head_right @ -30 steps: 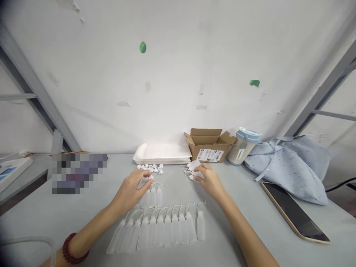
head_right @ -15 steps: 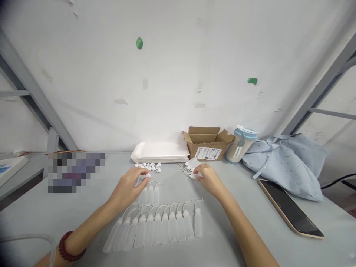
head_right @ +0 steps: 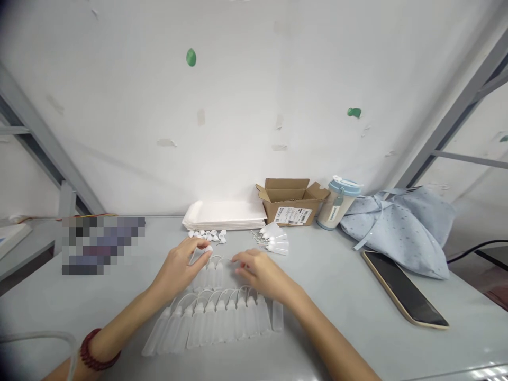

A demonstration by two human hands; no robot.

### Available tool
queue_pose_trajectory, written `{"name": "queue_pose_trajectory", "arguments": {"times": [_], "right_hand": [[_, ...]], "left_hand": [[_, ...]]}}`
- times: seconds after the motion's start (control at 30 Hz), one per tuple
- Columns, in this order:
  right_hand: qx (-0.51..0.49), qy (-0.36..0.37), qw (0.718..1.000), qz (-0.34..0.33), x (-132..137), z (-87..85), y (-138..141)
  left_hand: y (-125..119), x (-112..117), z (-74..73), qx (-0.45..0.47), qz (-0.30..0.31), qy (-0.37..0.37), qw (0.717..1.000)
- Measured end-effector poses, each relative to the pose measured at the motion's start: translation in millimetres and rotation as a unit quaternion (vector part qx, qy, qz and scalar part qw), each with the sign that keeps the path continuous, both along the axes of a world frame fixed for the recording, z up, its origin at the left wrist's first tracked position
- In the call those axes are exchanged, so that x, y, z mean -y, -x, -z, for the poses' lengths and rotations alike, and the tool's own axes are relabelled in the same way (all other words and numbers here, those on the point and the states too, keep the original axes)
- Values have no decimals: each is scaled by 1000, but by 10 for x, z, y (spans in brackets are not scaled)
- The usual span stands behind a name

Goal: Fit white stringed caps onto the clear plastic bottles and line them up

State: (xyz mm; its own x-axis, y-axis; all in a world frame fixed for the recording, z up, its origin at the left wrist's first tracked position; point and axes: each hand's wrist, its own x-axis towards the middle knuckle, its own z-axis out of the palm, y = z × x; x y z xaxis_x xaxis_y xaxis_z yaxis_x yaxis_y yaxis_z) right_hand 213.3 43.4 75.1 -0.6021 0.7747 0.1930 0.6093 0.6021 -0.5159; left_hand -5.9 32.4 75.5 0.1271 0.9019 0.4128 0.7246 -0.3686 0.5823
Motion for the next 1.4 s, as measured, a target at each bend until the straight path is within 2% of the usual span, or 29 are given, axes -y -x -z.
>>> {"name": "queue_pose_trajectory", "arguments": {"times": [0.07,0.13,0.33,0.57,0.83,0.97,1.07,1.23,1.4], "right_hand": [[10,13,998,-53,97,-20,104],[27,12,997,-66,141,-18,158],[51,19,996,-65,93,51,185],[66,31,994,-78,60,54,200],[56,17,996,-69,15,63,161],[43,-3,998,-38,17,30,135],[11,-22,1000,-9,31,3,95],[-44,-51,998,-1,97,-54,68],[-88,9,995,-36,198,-83,116]], "left_hand": [[-5,3,-13,0,-6,-2,1000],[-11,10,-26,3,-8,-1,1000],[-31,55,-67,21,-7,22,999],[-35,67,-110,27,-8,32,999],[-31,54,-59,33,-4,52,998],[-46,47,-73,46,8,67,997],[-48,36,-95,88,28,120,988],[-47,31,-117,172,114,205,957],[-83,68,-143,229,131,219,939]]}}
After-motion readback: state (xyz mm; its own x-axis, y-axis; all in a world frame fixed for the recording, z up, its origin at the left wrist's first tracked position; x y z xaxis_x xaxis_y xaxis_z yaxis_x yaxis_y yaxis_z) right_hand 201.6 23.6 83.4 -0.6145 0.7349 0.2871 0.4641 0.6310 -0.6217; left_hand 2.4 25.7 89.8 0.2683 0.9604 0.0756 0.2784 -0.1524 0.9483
